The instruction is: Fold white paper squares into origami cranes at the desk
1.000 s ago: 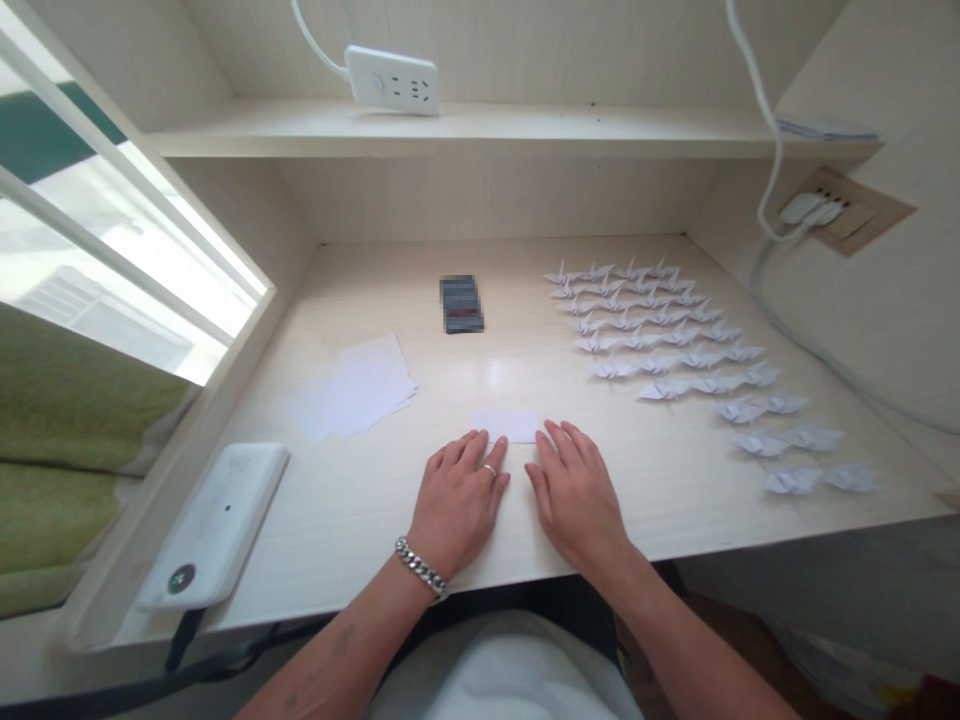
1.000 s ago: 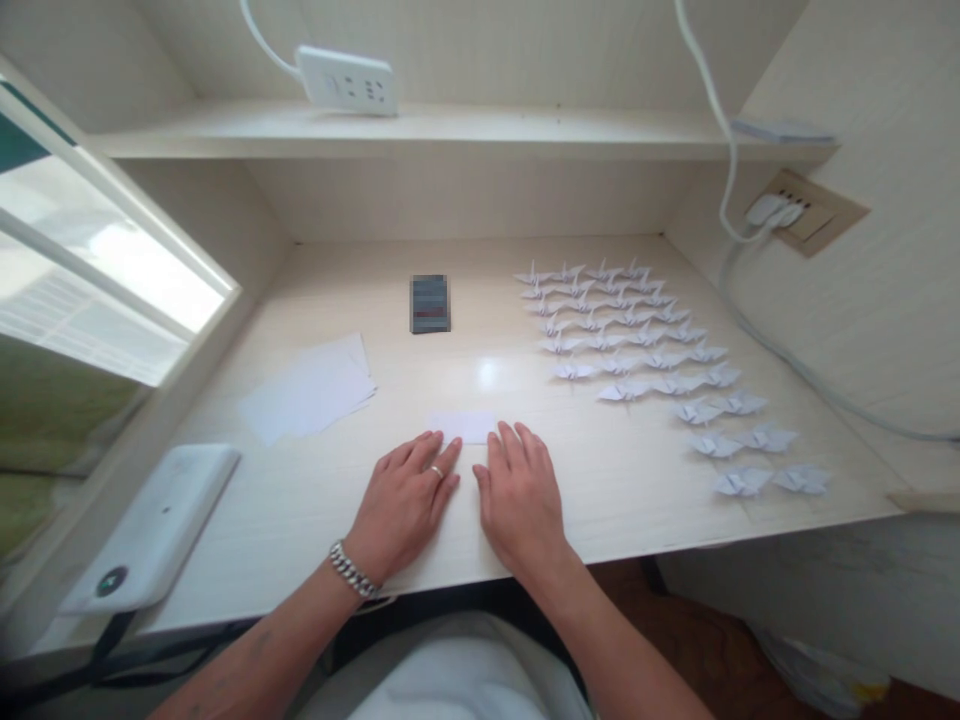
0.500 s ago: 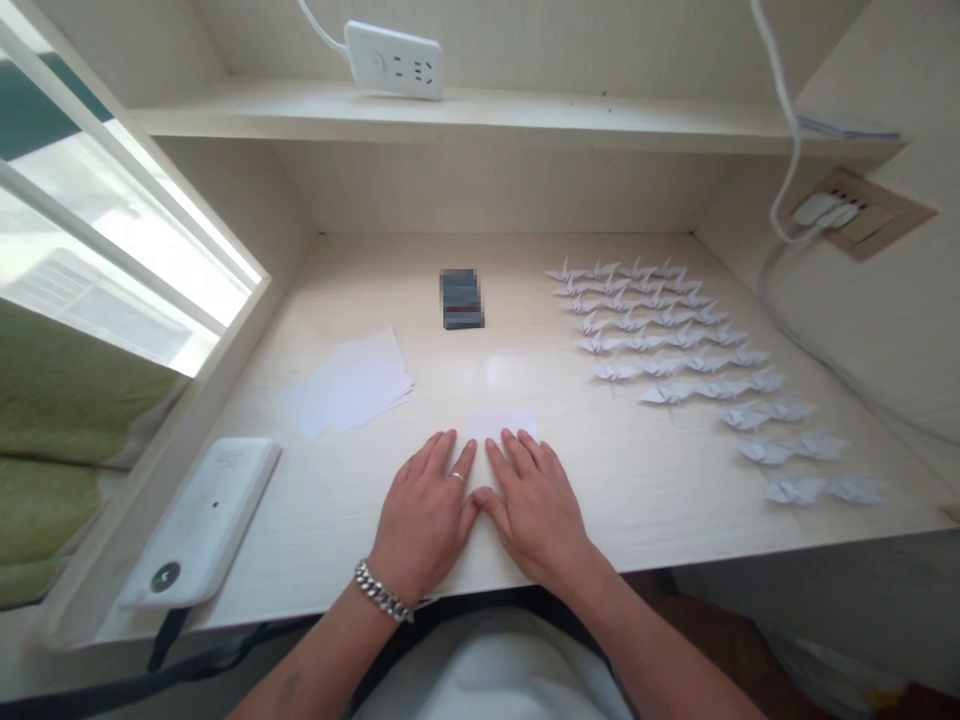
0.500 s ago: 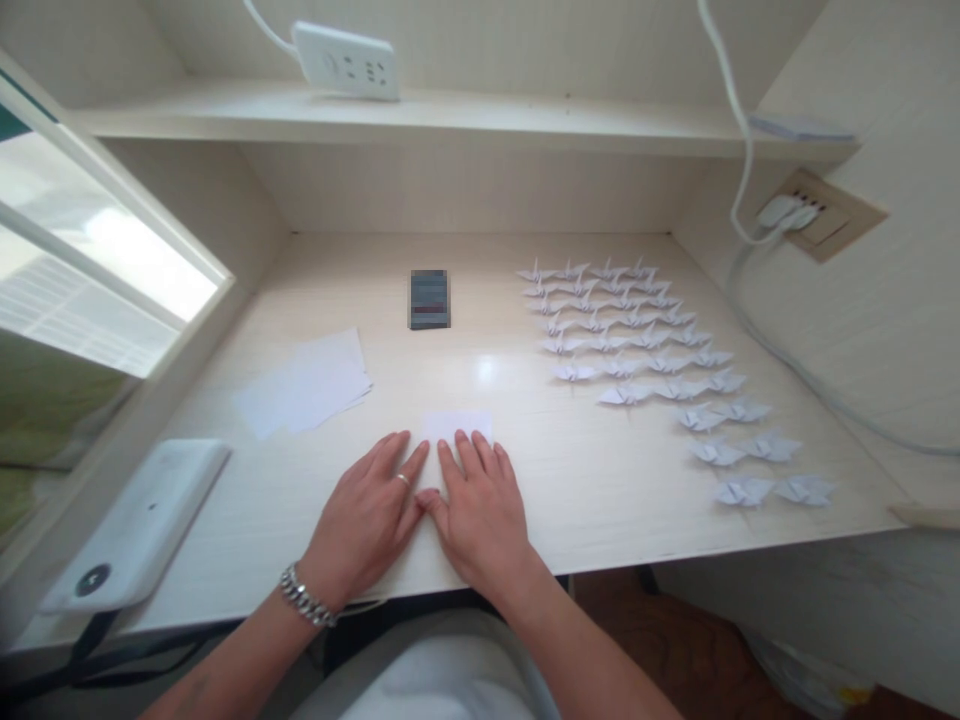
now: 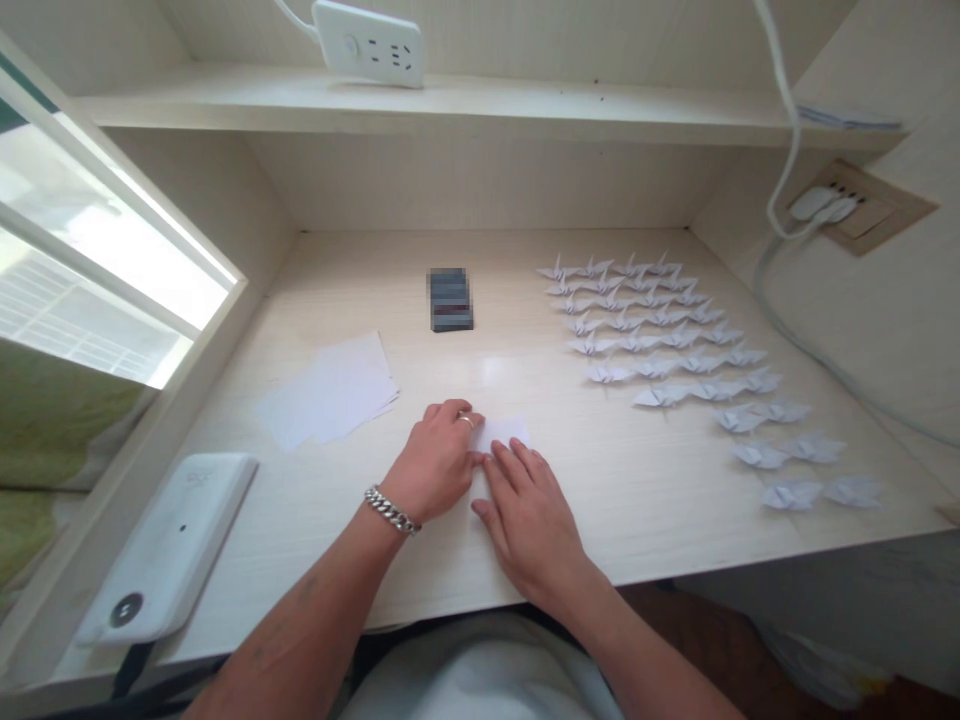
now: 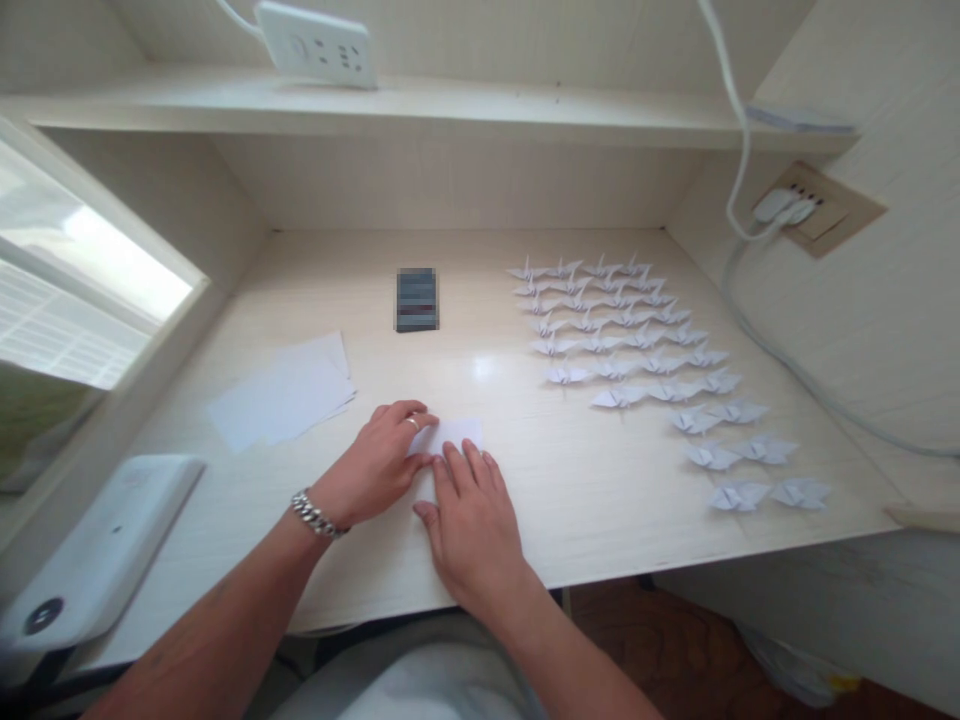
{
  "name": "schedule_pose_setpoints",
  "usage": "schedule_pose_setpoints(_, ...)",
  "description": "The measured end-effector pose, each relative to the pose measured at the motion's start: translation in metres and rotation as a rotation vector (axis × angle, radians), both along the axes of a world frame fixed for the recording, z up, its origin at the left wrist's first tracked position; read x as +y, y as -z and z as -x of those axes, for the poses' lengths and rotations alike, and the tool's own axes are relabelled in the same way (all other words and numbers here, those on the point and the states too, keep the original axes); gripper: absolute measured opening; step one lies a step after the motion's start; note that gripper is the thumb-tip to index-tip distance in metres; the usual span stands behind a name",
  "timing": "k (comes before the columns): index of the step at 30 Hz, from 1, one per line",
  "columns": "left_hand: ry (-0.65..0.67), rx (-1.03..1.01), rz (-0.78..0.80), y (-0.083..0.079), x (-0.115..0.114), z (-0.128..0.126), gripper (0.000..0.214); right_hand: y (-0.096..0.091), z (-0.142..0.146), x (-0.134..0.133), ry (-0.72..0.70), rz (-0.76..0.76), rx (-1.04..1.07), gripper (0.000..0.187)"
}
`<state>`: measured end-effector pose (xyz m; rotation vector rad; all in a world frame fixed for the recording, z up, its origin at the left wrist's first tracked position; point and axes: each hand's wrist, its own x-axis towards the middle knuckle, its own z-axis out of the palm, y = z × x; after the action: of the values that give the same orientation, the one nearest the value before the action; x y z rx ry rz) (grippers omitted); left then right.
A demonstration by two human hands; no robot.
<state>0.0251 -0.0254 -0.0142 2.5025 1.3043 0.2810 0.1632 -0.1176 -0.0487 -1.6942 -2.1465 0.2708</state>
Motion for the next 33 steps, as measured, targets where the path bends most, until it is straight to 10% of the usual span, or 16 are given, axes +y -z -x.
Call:
schedule_pose_setpoints(27,-0.151,-0.063,0.201,-0.002,-0.005,-0.005,0.028,-0.002,-0.017,-0.005,-0.045,-0.081,0.183,0.033)
schedule_pose_setpoints(33,-0.214,-0.272,0.276,-0.01,-0.011,-0.002,0.013,0.006,-0.026,0.003,0.273,-0.107,0.498,0.049)
